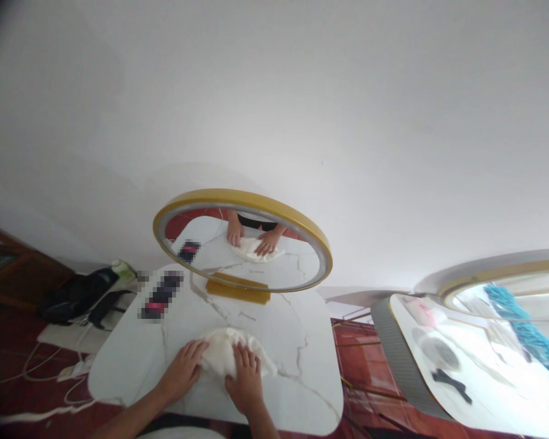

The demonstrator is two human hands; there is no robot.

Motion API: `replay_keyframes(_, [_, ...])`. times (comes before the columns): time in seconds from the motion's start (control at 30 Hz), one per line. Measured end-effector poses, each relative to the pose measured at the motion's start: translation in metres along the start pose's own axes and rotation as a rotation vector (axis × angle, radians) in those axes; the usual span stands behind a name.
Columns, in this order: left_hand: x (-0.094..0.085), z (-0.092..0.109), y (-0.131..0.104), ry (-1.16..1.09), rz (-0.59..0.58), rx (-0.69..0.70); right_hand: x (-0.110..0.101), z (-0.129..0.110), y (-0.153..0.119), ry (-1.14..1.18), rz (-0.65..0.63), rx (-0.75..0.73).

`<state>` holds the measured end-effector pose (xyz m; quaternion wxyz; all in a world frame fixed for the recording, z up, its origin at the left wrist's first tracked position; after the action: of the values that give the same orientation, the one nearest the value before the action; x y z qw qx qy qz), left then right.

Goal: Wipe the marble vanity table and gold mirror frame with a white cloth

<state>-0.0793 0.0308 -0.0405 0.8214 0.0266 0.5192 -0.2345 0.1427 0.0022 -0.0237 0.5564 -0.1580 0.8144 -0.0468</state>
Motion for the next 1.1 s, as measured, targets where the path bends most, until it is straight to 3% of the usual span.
replay_keyframes(0.17, [0.018, 0.006, -0.032, -0.054, -0.199, 0.052, 0.013, 0.015, -0.044, 0.021, -0.112, -0.07])
replay_keyframes(0.3, [0.02, 0.009, -0.029, -0.081, -0.252, 0.032, 0.007, 0.018, -0.045, 0.029, -0.124, -0.083])
replay_keyframes(0.4, [0.012, 0.014, -0.01, -0.082, -0.212, 0.022, -0.002, 0.02, -0.03, -0.002, -0.078, -0.037])
replay_keyframes(0.57, [-0.017, 0.031, 0.045, -0.075, -0.069, 0.026, -0.028, 0.025, 0.014, -0.029, 0.001, 0.081])
replay_keyframes(0.7, [-0.035, 0.043, 0.087, -0.075, -0.027, -0.004, -0.053, 0.029, 0.052, -0.027, 0.008, 0.169])
replay_keyframes(0.8, [-0.04, 0.049, 0.103, -0.06, -0.02, -0.029, -0.064, 0.03, 0.067, -0.015, 0.003, 0.19])
replay_keyframes(0.93, [-0.037, 0.056, 0.091, -0.051, -0.01, -0.047, -0.06, 0.031, 0.056, -0.006, 0.024, 0.175])
replay_keyframes(1.1, [-0.019, 0.066, 0.038, -0.069, -0.084, -0.014, -0.028, 0.04, -0.003, 0.027, 0.067, 0.071])
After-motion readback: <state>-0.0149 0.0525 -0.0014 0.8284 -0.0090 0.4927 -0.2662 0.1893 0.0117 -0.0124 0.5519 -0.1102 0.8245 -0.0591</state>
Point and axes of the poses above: each hand's wrist, its own y-axis towards the middle knuckle, its own x-axis out of the palm, z = x × y, the point moved 4 cm from there along y, towards the middle knuckle
